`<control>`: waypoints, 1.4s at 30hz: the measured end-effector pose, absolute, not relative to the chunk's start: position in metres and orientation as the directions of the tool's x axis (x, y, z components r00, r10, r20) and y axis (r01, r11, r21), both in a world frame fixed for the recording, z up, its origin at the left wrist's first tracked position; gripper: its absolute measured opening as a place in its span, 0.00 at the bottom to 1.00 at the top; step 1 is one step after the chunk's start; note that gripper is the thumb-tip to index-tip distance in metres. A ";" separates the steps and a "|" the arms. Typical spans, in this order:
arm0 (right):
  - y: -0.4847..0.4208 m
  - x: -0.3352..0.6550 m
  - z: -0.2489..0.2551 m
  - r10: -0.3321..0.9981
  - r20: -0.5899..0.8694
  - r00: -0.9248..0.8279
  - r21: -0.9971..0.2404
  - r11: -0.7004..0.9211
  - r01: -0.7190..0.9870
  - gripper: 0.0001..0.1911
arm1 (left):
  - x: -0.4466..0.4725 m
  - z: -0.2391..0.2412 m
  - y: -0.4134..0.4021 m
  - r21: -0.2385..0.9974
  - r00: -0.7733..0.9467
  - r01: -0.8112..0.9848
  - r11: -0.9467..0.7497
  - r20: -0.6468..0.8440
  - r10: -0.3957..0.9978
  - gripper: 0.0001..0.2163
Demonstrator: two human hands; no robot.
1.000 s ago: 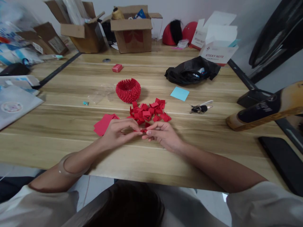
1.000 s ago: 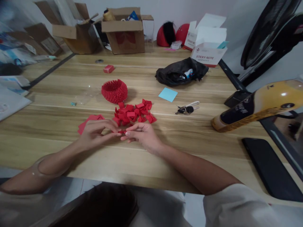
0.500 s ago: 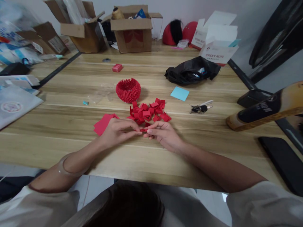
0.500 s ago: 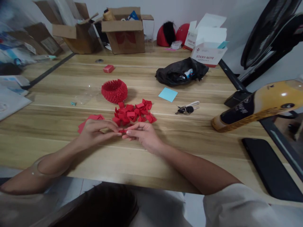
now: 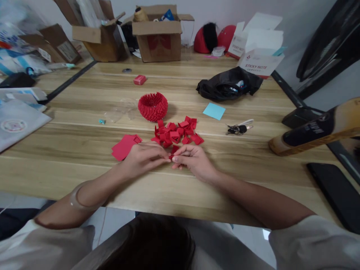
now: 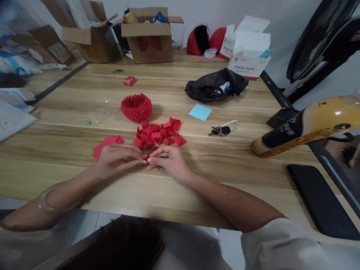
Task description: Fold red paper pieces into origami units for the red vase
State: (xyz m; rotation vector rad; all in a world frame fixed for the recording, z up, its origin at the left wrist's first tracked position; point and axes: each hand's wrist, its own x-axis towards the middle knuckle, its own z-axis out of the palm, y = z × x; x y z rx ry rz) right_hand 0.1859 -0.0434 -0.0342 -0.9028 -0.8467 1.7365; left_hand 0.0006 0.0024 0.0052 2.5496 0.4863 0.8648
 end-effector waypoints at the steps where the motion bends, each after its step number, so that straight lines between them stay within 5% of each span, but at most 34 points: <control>1: -0.044 0.185 -0.035 0.950 -0.189 -0.249 -0.862 -0.282 -0.422 0.11 | 0.001 0.005 0.002 0.473 0.751 0.200 -0.858 0.488 0.444 0.03; 7: -0.044 0.183 -0.033 0.977 -0.093 -0.193 -0.921 -0.158 -0.357 0.10 | 0.000 0.007 0.005 0.603 0.676 0.296 -0.741 0.416 0.608 0.04; 15: -0.048 0.185 -0.035 0.998 -0.010 -0.067 -0.963 -0.028 -0.266 0.09 | 0.005 0.007 0.004 0.927 0.592 0.231 -0.295 0.106 0.799 0.06; 22: -0.051 0.183 -0.036 0.999 0.034 -0.008 -0.975 0.031 -0.220 0.07 | 0.012 0.001 0.001 0.988 0.483 0.151 -0.019 -0.057 0.874 0.09; 34: -0.051 0.181 -0.035 0.998 0.062 -0.004 -0.973 0.060 -0.224 0.07 | 0.016 0.000 -0.004 0.985 0.487 0.161 -0.058 -0.028 0.873 0.08; 37: -0.047 0.183 -0.033 0.996 0.080 -0.028 -0.977 0.073 -0.202 0.08 | 0.012 0.004 0.002 0.974 0.492 0.184 -0.136 0.028 0.870 0.07; 42: -0.042 0.195 -0.032 0.973 0.144 0.182 -0.981 0.164 -0.101 0.09 | -0.002 0.010 0.017 0.881 0.627 0.320 -0.349 0.079 0.775 0.07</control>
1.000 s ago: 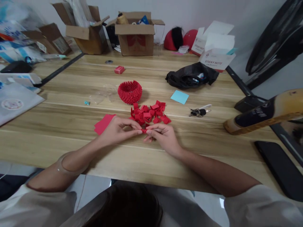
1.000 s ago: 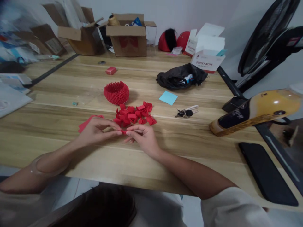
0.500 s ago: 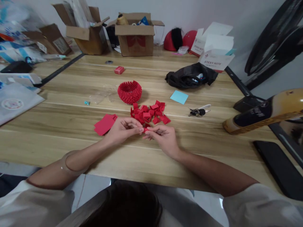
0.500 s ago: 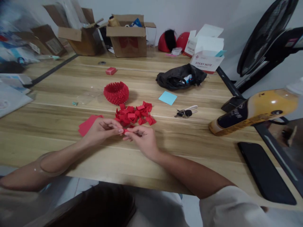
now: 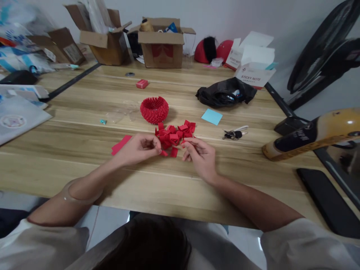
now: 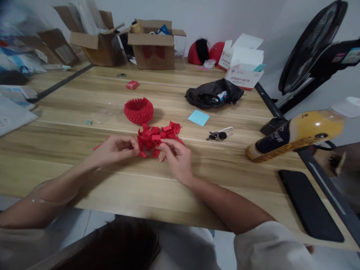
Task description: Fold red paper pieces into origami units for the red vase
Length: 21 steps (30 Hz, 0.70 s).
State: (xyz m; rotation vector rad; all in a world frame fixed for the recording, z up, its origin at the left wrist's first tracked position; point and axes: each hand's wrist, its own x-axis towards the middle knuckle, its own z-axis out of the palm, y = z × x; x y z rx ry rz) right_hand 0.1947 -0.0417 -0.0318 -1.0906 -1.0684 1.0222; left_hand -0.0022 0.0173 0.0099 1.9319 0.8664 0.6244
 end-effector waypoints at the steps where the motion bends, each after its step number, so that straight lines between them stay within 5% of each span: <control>1: -0.041 0.197 -0.033 0.971 0.167 0.173 -0.982 0.180 -0.061 0.09 | -0.004 0.010 0.019 0.812 0.659 0.398 -0.427 0.070 0.748 0.05; 5: -0.037 0.203 -0.038 0.961 0.270 0.055 -0.945 0.253 0.208 0.08 | -0.005 0.013 0.019 0.507 0.675 0.577 -0.641 0.145 0.723 0.06; 11: -0.027 0.202 -0.042 0.923 0.357 -0.145 -0.789 0.381 0.483 0.07 | -0.002 0.015 0.014 0.536 0.603 0.602 -0.592 0.181 0.777 0.09; 16: -0.034 0.199 -0.043 0.954 0.286 -0.090 -0.916 0.299 0.268 0.04 | 0.001 0.014 0.007 0.710 0.496 0.524 -0.470 0.195 0.846 0.09; 21: -0.046 0.188 -0.039 0.981 0.162 -0.107 -0.986 0.158 -0.049 0.05 | 0.009 0.008 -0.004 0.937 0.563 0.302 -0.175 -0.027 0.826 0.11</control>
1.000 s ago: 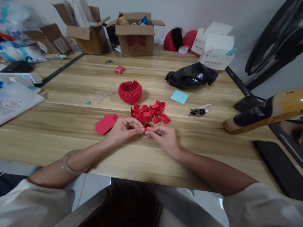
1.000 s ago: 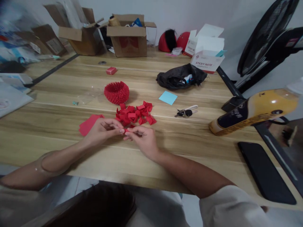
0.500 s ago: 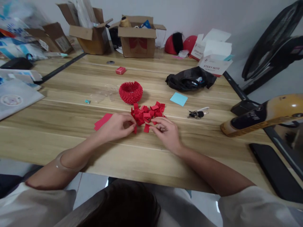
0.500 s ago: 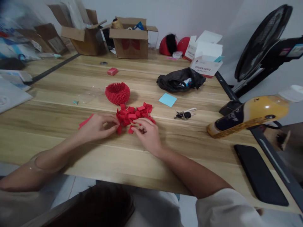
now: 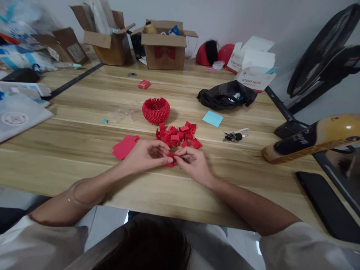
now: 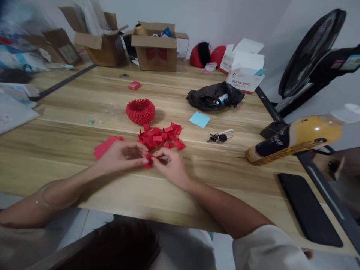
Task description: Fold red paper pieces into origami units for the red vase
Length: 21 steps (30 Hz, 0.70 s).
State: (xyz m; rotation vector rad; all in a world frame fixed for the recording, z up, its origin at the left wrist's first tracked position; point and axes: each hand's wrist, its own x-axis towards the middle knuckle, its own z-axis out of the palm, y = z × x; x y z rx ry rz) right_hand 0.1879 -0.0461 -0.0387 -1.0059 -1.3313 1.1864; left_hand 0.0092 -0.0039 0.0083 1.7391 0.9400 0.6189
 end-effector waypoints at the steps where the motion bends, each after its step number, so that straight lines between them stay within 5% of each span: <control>1: -0.048 0.186 -0.038 0.983 0.140 -0.121 -0.988 0.130 -0.088 0.06 | 0.010 0.007 -0.005 0.953 0.587 0.272 -0.135 -0.053 0.808 0.10; 7: -0.051 0.185 -0.035 0.975 0.155 -0.162 -0.976 0.126 -0.178 0.07 | 0.009 0.006 -0.002 0.970 0.613 0.240 -0.023 -0.133 0.779 0.06; 21: -0.050 0.191 -0.038 0.851 0.489 -0.194 -0.806 0.525 0.273 0.11 | 0.004 0.004 0.003 0.989 0.538 0.142 0.042 -0.113 0.836 0.13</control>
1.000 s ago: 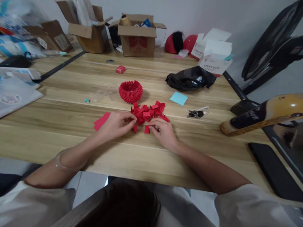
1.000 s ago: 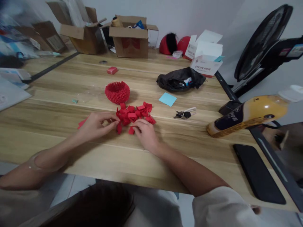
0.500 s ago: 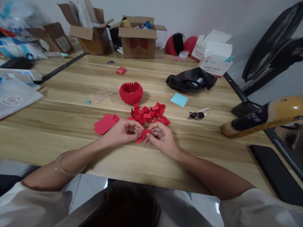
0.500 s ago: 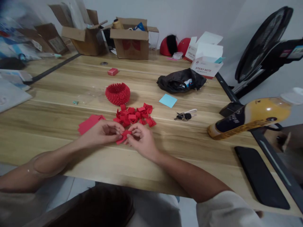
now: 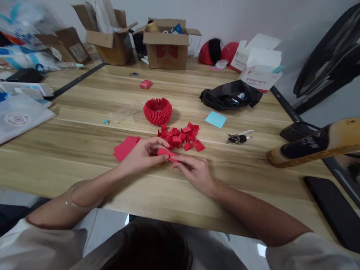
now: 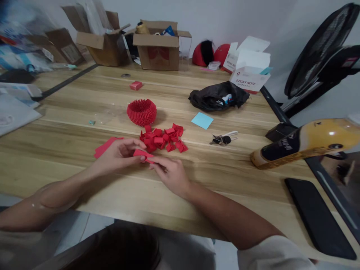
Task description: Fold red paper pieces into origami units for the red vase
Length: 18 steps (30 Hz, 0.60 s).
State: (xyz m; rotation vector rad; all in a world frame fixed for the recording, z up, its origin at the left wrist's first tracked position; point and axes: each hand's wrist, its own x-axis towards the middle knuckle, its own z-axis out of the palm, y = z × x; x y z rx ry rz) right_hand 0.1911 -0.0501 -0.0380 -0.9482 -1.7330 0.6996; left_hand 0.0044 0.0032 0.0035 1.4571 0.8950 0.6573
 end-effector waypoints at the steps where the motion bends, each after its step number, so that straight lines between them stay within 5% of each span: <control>1: -0.050 0.191 -0.038 0.847 0.499 -0.182 -0.801 0.531 0.277 0.10 | 0.004 0.003 0.003 0.988 0.535 0.147 0.045 -0.118 0.836 0.13; 4: -0.048 0.190 -0.038 0.876 0.464 -0.133 -0.846 0.482 0.227 0.05 | 0.003 0.003 0.002 0.983 0.531 0.173 0.057 -0.142 0.835 0.13; 11: -0.045 0.185 -0.038 0.995 0.075 -0.058 -0.991 0.068 -0.115 0.05 | 0.009 0.005 -0.004 0.981 0.573 0.151 0.122 -0.188 0.798 0.14; 18: -0.044 0.184 -0.032 0.999 0.018 -0.051 -0.975 0.006 -0.222 0.09 | 0.012 0.005 -0.005 0.979 0.556 0.127 0.157 -0.202 0.806 0.15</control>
